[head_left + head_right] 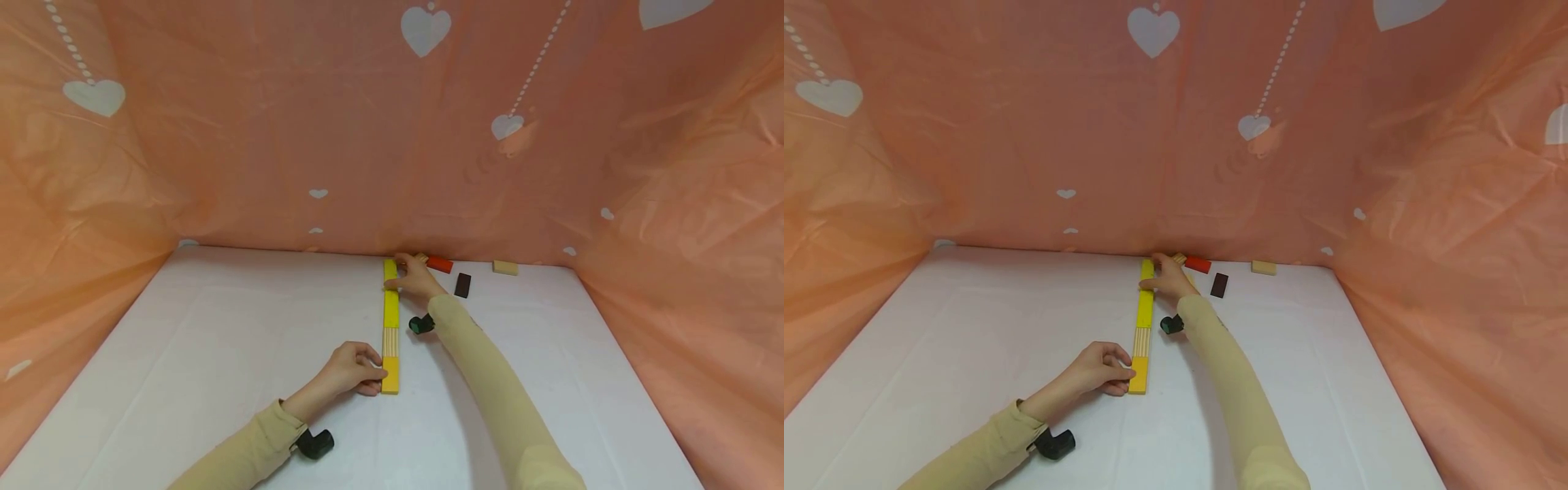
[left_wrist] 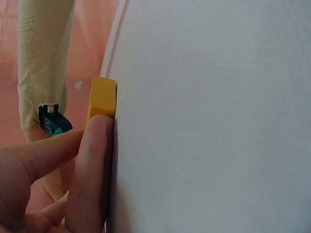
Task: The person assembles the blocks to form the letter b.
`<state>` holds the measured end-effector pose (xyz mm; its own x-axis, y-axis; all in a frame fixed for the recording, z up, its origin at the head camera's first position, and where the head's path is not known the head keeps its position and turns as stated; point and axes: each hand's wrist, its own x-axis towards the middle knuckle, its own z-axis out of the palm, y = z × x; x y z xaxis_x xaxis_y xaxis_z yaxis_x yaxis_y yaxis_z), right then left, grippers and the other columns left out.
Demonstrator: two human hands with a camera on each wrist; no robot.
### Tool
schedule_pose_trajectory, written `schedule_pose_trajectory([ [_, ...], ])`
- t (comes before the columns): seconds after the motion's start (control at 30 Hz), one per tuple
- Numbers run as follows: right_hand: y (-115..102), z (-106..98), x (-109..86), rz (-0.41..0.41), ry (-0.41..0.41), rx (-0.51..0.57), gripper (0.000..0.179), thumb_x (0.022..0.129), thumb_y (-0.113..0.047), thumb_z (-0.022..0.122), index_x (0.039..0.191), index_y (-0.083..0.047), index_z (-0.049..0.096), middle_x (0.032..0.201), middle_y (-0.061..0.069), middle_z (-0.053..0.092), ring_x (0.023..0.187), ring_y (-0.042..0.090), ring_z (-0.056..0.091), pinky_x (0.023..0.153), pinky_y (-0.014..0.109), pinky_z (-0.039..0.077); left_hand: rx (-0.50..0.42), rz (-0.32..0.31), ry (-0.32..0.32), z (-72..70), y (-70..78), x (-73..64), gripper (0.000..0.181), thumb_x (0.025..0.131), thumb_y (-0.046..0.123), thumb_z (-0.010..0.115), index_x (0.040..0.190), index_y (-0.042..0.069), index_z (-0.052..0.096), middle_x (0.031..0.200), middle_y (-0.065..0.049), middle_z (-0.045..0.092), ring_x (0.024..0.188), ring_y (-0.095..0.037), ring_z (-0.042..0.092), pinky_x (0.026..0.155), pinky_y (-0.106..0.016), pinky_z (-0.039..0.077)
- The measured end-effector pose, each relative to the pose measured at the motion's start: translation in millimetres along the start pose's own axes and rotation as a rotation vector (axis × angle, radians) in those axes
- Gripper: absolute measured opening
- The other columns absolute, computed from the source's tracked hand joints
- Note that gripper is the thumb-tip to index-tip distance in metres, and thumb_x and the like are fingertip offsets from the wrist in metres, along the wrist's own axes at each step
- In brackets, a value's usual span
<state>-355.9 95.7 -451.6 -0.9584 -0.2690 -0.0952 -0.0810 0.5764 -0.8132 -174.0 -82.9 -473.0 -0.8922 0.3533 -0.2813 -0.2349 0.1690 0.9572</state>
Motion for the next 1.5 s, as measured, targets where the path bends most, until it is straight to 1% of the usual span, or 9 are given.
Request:
schedule_pose_trajectory([
  [0.3,-5.1,0.3,0.4,-0.041,0.012,-0.017,0.071,0.080,-0.009,0.079,0.140,-0.009,0.042,0.136,0.010,0.049,0.122,0.026,0.047,0.108,0.038,0.038,-0.011,0.000,0.009,1.4,0.8,-1.3,0.023,0.082,-0.001,0.073,0.098,-0.007,0.057,0.071,-0.013,0.063,0.054,-0.015,0.064,0.054,-0.030,0.059],
  [0.5,-13.7,2.9,0.2,-0.007,0.025,-0.094,0.069,0.079,-0.017,0.080,0.137,-0.004,0.046,0.132,0.013,0.052,0.116,0.027,0.050,0.104,0.038,0.042,0.005,0.000,0.007,0.2,-0.5,-1.9,0.023,0.082,0.000,0.073,0.098,-0.007,0.058,0.071,-0.013,0.063,0.054,-0.015,0.065,0.054,-0.030,0.059],
  [0.6,-16.7,3.6,0.7,0.007,0.029,-0.151,0.067,0.079,-0.016,0.080,0.135,0.000,0.048,0.128,0.015,0.055,0.111,0.027,0.053,0.101,0.037,0.045,0.007,0.001,0.007,-0.3,-0.5,-1.7,0.022,0.082,0.000,0.073,0.098,-0.006,0.058,0.071,-0.012,0.064,0.054,-0.016,0.065,0.055,-0.031,0.059],
  [0.67,-17.0,3.1,2.3,0.010,0.022,-0.174,0.065,0.079,-0.013,0.079,0.134,0.002,0.048,0.125,0.017,0.057,0.109,0.028,0.054,0.100,0.037,0.046,0.006,0.003,0.007,-0.6,-0.6,-1.3,0.022,0.082,0.000,0.073,0.098,-0.006,0.058,0.071,-0.012,0.064,0.054,-0.016,0.065,0.055,-0.031,0.060],
  [0.83,-14.0,-2.0,6.2,0.019,-0.024,-0.144,0.062,0.078,0.000,0.073,0.135,0.001,0.049,0.127,0.017,0.056,0.111,0.030,0.053,0.098,0.038,0.048,0.002,0.001,0.010,-1.1,-0.3,-0.9,0.022,0.082,0.000,0.073,0.097,-0.007,0.058,0.070,-0.012,0.063,0.054,-0.016,0.065,0.054,-0.031,0.059],
  [1.0,-13.0,-5.8,5.0,0.000,-0.063,-0.144,0.056,0.079,0.005,0.071,0.133,0.002,0.052,0.129,0.016,0.056,0.112,0.029,0.052,0.099,0.037,0.048,0.007,0.004,0.011,-0.9,-1.5,-0.6,0.022,0.082,0.000,0.073,0.097,-0.006,0.058,0.070,-0.012,0.063,0.054,-0.016,0.065,0.054,-0.031,0.059],
  [1.1,-13.1,-7.3,4.1,-0.011,-0.082,-0.161,0.054,0.080,0.006,0.070,0.132,0.001,0.054,0.128,0.015,0.056,0.111,0.028,0.052,0.100,0.036,0.046,0.009,0.004,0.012,-1.4,-1.8,-0.7,0.022,0.082,0.000,0.073,0.097,-0.006,0.058,0.071,-0.012,0.063,0.054,-0.016,0.065,0.054,-0.031,0.059],
  [1.3,-13.1,-9.7,3.0,0.010,-0.118,-0.179,0.055,0.081,0.003,0.073,0.132,-0.003,0.055,0.127,0.012,0.057,0.110,0.026,0.051,0.101,0.036,0.046,0.005,-0.003,0.011,-1.3,-1.4,-1.4,0.022,0.082,0.000,0.073,0.097,-0.006,0.058,0.071,-0.012,0.063,0.054,-0.016,0.065,0.055,-0.031,0.060],
  [1.5,-10.2,-12.9,6.9,-0.008,-0.116,-0.169,0.037,0.087,-0.003,0.069,0.123,-0.002,0.063,0.119,0.010,0.059,0.106,0.025,0.051,0.097,0.035,0.048,-0.003,-0.004,0.007,-2.1,-1.2,-1.5,0.022,0.082,-0.001,0.073,0.097,-0.006,0.058,0.071,-0.012,0.063,0.055,-0.016,0.065,0.055,-0.031,0.060],
])
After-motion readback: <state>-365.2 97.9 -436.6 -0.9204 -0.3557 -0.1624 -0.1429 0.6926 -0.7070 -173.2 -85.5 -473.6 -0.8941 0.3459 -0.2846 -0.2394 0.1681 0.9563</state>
